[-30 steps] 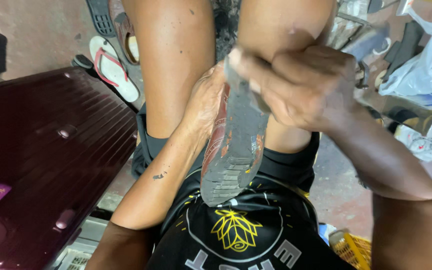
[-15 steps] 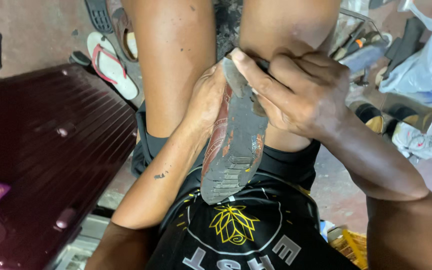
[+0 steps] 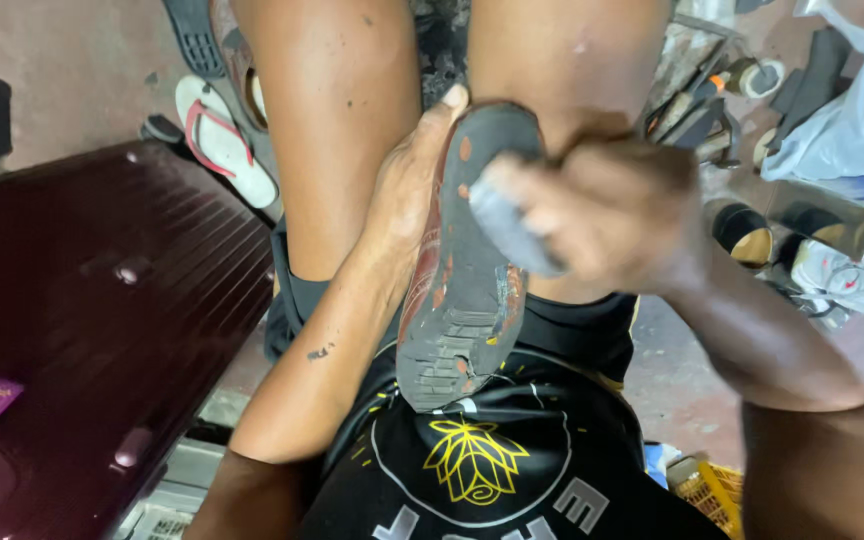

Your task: The person scrapes the sole of a brown leather shoe using a curved metal scraper. They hold the shoe in one hand and repeatedly scrape the sole and heel areas, occasionally rotating the shoe to access different sections.

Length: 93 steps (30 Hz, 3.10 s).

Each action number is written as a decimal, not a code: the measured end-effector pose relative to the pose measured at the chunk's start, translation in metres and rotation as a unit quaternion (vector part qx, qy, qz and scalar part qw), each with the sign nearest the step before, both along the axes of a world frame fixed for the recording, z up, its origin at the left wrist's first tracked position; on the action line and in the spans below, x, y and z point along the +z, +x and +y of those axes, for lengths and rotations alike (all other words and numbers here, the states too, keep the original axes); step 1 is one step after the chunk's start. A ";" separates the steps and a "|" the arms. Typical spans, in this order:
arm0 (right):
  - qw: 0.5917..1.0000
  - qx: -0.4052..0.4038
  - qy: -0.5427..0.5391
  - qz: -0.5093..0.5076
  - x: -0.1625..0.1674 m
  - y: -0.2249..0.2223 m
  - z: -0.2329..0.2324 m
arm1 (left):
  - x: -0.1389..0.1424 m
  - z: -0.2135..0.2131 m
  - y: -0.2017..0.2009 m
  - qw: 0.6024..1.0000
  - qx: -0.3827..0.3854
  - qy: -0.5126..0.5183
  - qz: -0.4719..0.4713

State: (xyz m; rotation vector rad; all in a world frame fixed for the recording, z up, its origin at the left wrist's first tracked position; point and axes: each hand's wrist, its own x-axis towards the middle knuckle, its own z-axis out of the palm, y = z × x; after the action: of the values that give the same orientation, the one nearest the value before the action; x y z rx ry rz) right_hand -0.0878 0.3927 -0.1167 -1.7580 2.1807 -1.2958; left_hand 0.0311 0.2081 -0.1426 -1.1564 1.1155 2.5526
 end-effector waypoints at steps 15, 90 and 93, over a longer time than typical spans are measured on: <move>0.659 -0.173 -0.281 -0.675 -0.062 -0.009 0.054 | 0.065 -0.031 -0.004 0.955 0.066 -0.072 0.280; 0.835 -0.131 -0.221 -0.487 0.127 -0.109 -0.114 | 0.119 -0.183 -0.070 0.859 0.133 -0.183 0.460; 0.839 -0.139 -0.229 -0.473 0.129 -0.110 -0.110 | 0.115 -0.183 -0.072 0.867 0.122 -0.209 0.435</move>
State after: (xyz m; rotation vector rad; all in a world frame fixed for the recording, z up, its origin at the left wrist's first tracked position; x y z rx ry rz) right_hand -0.1979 0.2824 0.0128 -0.5316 1.6008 -2.2378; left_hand -0.0414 0.0250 -0.0273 -0.0856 1.8604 3.2298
